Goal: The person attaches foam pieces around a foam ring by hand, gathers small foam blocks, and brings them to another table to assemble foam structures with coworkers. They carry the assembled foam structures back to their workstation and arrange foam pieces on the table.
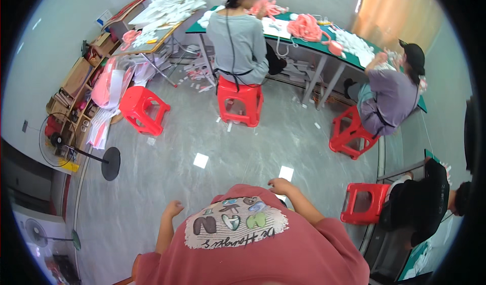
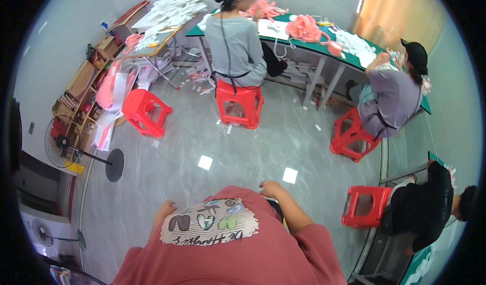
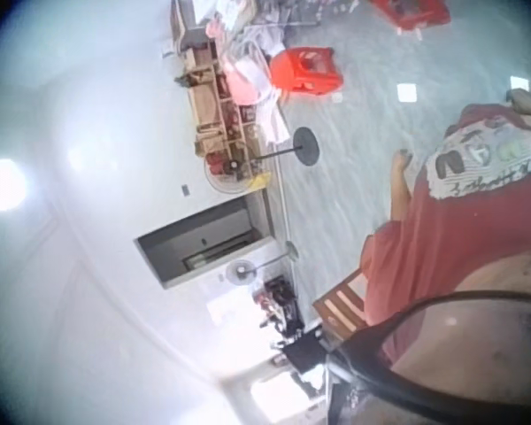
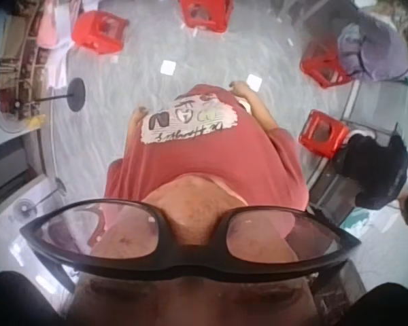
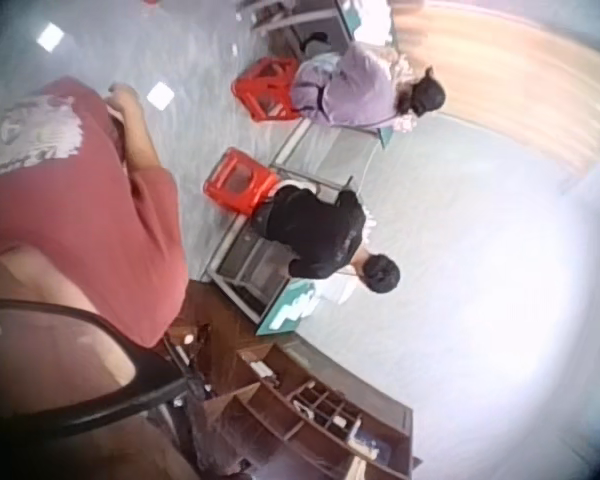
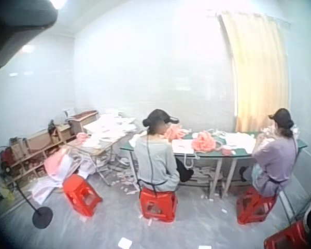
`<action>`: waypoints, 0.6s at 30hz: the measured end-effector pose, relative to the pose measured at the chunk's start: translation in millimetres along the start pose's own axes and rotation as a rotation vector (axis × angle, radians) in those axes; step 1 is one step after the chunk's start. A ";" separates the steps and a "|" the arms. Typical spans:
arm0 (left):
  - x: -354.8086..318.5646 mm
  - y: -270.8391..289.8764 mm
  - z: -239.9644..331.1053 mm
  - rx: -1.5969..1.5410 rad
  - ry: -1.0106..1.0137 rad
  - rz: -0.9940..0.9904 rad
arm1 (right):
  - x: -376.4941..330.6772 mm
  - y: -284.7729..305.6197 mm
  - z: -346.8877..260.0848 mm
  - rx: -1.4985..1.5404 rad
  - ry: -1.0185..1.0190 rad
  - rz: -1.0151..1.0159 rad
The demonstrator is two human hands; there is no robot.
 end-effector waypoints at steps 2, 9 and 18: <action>-21.0 14.7 -63.5 0.048 0.105 0.083 | 59.5 1.0 -41.6 -0.019 0.056 -0.009; -29.7 60.6 -102.2 -0.119 0.268 0.069 | 167.9 39.1 -202.5 -0.035 0.325 -0.093; 108.2 130.1 -46.1 -0.219 0.030 0.088 | 299.6 47.3 -217.8 -0.189 0.364 -0.318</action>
Point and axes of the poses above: each hand's wrist, its own x-axis towards the middle knuckle, its own y-axis out of the back of the hand, z = x × y, the point moved 5 cm from there along x, towards the middle knuckle, and after that the axes turned 2 degrees about -x, right-handed, at the moved point
